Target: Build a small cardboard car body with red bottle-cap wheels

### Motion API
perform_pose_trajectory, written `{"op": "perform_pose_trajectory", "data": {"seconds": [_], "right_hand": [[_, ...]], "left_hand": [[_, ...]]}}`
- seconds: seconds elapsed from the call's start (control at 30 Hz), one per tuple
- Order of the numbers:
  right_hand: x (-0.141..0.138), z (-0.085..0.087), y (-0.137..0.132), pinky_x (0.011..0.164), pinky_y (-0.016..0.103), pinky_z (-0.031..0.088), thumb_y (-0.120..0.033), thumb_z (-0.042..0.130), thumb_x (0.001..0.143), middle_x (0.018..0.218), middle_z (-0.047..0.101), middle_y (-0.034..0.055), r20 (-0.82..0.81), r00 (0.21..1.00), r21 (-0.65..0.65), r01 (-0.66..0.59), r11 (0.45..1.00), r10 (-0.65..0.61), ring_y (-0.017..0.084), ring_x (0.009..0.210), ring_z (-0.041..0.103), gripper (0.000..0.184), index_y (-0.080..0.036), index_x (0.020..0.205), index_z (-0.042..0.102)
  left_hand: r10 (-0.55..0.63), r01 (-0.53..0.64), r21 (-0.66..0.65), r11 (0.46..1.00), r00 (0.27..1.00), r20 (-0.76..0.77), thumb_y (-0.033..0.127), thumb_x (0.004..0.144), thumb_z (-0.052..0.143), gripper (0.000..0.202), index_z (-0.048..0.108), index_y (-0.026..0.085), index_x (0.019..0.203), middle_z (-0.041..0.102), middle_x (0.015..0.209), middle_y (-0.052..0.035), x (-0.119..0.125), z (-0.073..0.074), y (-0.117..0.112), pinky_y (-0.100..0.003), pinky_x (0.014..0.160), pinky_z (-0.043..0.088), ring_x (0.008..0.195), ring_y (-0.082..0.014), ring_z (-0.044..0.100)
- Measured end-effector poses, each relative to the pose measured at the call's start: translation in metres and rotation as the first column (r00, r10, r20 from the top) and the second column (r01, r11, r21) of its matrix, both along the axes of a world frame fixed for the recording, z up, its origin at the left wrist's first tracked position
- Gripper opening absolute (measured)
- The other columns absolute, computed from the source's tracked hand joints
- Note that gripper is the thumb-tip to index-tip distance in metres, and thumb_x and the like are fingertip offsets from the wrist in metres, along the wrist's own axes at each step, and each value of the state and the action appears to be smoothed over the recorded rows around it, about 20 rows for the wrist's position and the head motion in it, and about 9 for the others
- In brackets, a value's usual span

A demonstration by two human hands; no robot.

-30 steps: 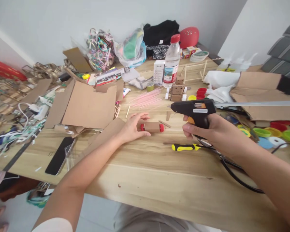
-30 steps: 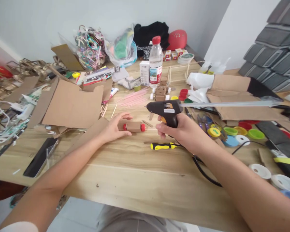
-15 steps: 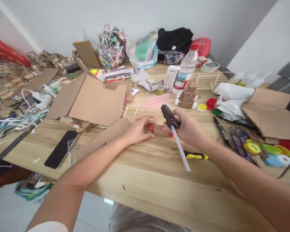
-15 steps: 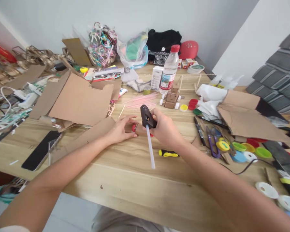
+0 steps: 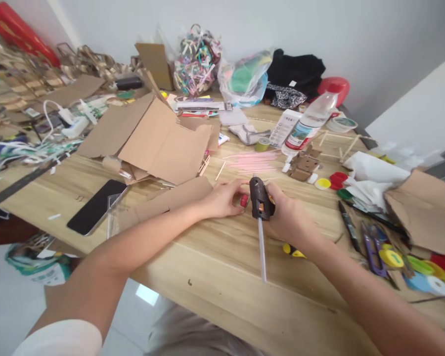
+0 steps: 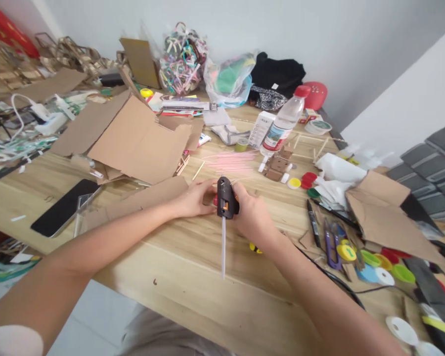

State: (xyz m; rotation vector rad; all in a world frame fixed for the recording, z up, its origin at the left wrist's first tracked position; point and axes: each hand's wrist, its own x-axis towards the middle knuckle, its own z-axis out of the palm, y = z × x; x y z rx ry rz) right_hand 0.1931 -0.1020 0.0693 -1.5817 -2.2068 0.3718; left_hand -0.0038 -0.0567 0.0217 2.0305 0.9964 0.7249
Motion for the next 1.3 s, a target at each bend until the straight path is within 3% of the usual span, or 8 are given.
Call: {"op": "perform_pose_trajectory", "data": {"seconds": [0.17,0.33,0.53,0.73,0.93,1.3], "right_hand": [[-0.001,0.001,0.003,0.047,0.028,0.03,-0.021,0.07,0.071,0.058,0.063,-0.0035,0.092,0.994,-0.033,0.063,0.997,-0.06,0.024,0.052,0.065,0.029,-0.03,0.085,0.046],[0.0,-0.001,0.003,0.049,0.03,0.037,-0.024,0.071,0.067,0.057,0.063,-0.0032,0.083,0.994,-0.041,0.078,0.996,-0.074,0.028,0.055,0.068,0.033,-0.032,0.082,0.043],[0.006,-0.005,0.001,0.051,0.031,0.044,-0.031,0.07,0.071,0.06,0.068,-0.0034,-0.013,0.998,-0.012,0.068,0.998,-0.068,0.027,0.054,0.068,0.029,-0.033,0.084,0.044],[0.007,-0.003,-0.003,0.054,0.032,0.048,-0.039,0.073,0.073,0.068,0.074,-0.0007,-0.028,0.993,-0.047,0.112,0.993,-0.114,0.026,0.057,0.07,0.03,-0.032,0.085,0.046],[0.009,-0.002,-0.004,0.056,0.033,0.05,-0.041,0.074,0.074,0.077,0.078,0.0019,-0.071,0.994,-0.04,0.081,0.996,-0.084,0.026,0.064,0.073,0.028,-0.03,0.09,0.055],[0.013,-0.006,-0.007,0.054,0.033,0.049,-0.04,0.071,0.074,0.07,0.075,0.0006,-0.044,0.995,-0.027,0.093,0.995,-0.094,0.026,0.058,0.07,0.024,-0.031,0.089,0.056]], "left_hand": [[-0.006,0.022,-0.099,0.995,0.987,0.159,0.009,0.079,0.074,0.052,0.059,0.021,0.127,0.08,0.123,-0.01,-0.003,-0.004,0.004,-0.039,0.109,0.05,0.121,-0.0237,0.073],[0.017,-0.011,-0.039,0.999,0.988,0.156,0.01,0.076,0.078,0.044,0.063,0.022,0.115,0.082,0.106,-0.0037,0.003,-0.005,0.002,-0.038,0.103,0.053,0.108,-0.0221,0.076],[0.038,-0.041,0.024,0.999,0.993,0.109,0.011,0.077,0.077,0.017,0.065,0.021,0.084,0.077,0.09,-0.0011,0.008,-0.003,-0.002,-0.036,0.089,0.057,0.092,-0.0216,0.073],[0.09,-0.088,-0.017,0.996,0.988,0.129,0.007,0.073,0.081,0.027,0.059,0.021,0.079,0.074,0.088,0.0005,0.01,-0.001,-0.005,-0.035,0.086,0.055,0.092,-0.0207,0.071],[0.036,-0.037,0.005,0.999,0.986,0.161,0.004,0.074,0.081,0.03,0.057,0.021,0.08,0.074,0.089,0.0007,0.01,-0.002,-0.004,-0.036,0.089,0.055,0.094,-0.0207,0.072],[0.019,-0.024,0.042,0.999,0.992,0.125,0.006,0.073,0.082,0.028,0.06,0.022,0.08,0.076,0.091,0.0,0.011,-0.002,-0.004,-0.038,0.091,0.056,0.096,-0.0229,0.072]]}}
